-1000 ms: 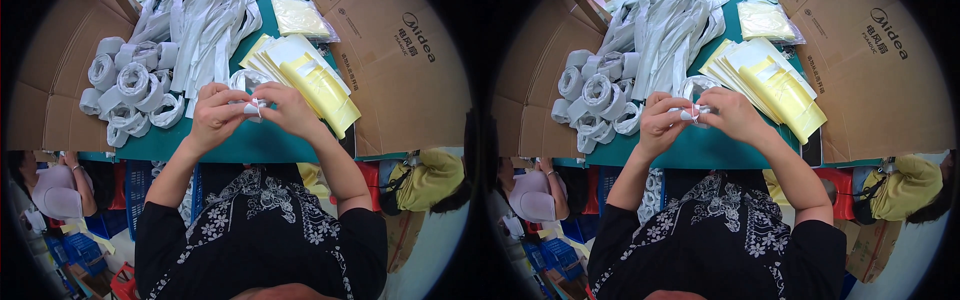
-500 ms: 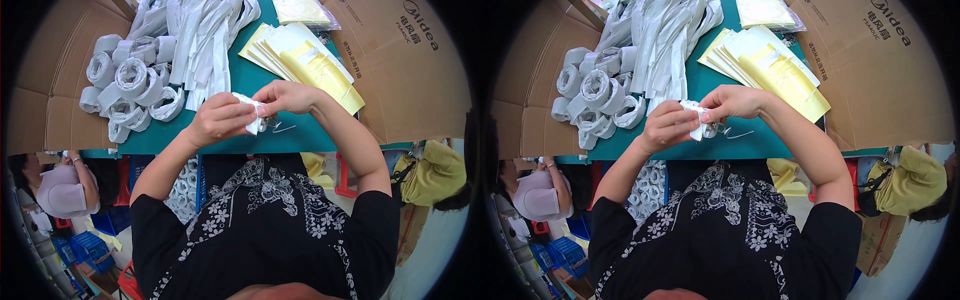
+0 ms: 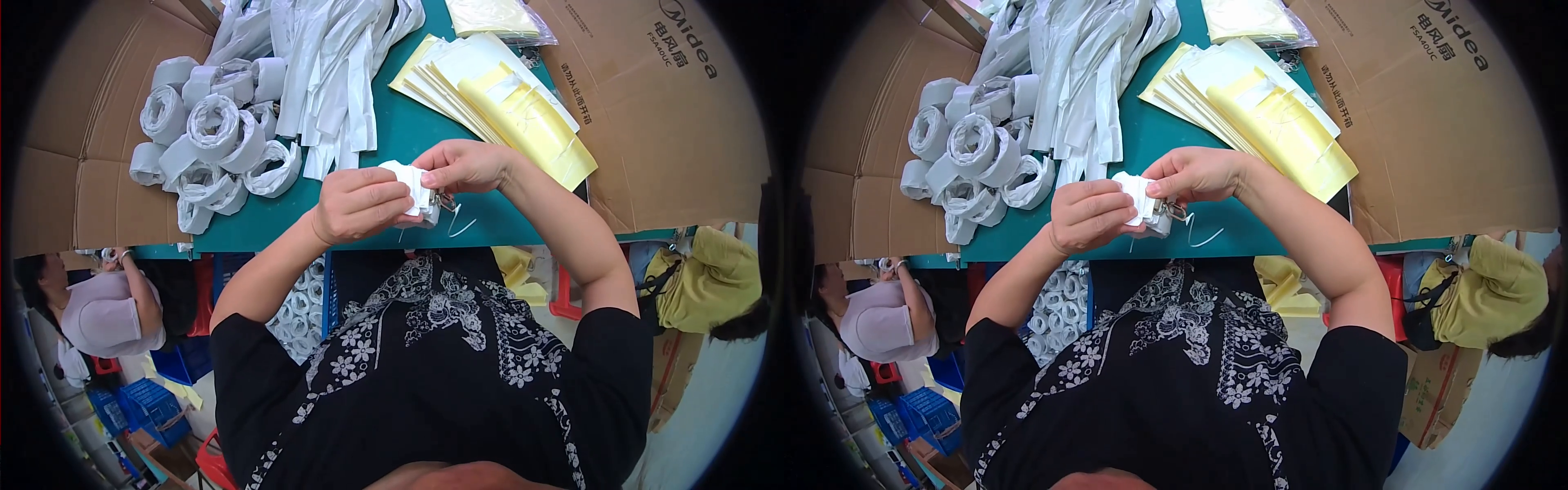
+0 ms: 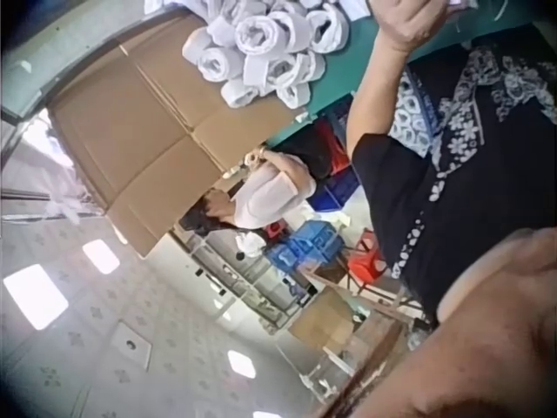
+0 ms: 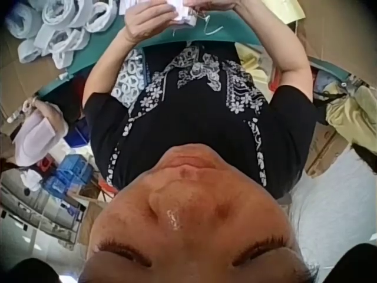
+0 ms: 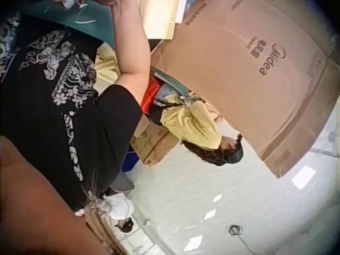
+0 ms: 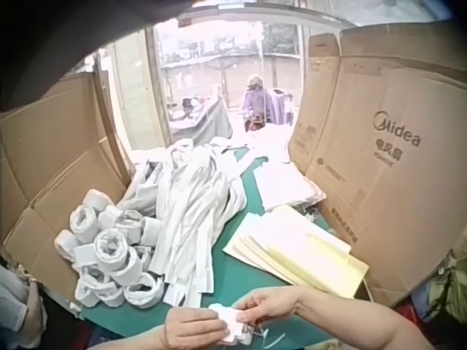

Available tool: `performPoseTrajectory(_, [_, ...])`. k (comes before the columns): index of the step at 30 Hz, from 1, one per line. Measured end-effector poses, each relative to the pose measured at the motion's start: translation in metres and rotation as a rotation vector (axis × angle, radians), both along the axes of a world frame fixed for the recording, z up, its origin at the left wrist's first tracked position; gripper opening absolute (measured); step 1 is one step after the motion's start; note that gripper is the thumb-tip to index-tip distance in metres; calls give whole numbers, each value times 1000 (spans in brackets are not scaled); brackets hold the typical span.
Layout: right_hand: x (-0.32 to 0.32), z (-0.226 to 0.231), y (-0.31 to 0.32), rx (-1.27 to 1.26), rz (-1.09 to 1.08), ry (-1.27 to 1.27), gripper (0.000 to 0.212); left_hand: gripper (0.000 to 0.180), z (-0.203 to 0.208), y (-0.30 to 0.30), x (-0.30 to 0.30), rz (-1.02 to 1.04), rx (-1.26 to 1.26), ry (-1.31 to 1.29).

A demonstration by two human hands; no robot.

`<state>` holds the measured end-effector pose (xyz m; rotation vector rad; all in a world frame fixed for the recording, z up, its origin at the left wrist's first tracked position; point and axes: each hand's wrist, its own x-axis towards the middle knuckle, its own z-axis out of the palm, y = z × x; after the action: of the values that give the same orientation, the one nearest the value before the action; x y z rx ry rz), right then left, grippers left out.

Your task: Wrapping white circular belt components into protective paper sheets and placing them into a basket.

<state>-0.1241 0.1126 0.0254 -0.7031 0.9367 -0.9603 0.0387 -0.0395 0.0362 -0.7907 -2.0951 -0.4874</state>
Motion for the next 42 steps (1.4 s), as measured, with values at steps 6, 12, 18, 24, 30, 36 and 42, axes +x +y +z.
performPoseTrajectory(6, [7,-10,-2,96,-15,-126,26,25,7,-10,0,-30,-180,126])
performPoseTrajectory(12, [19,-6,-4,191,-279,-45,23,30,1,-16,8,51,-105,-183])
performPoseTrajectory(18, [33,15,-8,98,-228,128,28,25,5,-14,6,51,-208,-197])
performPoseTrajectory(24, [39,8,-2,-150,-319,354,32,63,-5,-4,3,135,303,-289])
performPoseTrajectory(30, [39,16,3,-336,-461,929,36,94,1,6,8,165,413,-653])
performPoseTrajectory(36, [32,7,-7,-233,-1047,342,34,88,-5,11,10,405,356,-502])
performPoseTrajectory(42, [-1,20,72,-331,-832,-220,32,73,-14,10,18,454,486,-500])
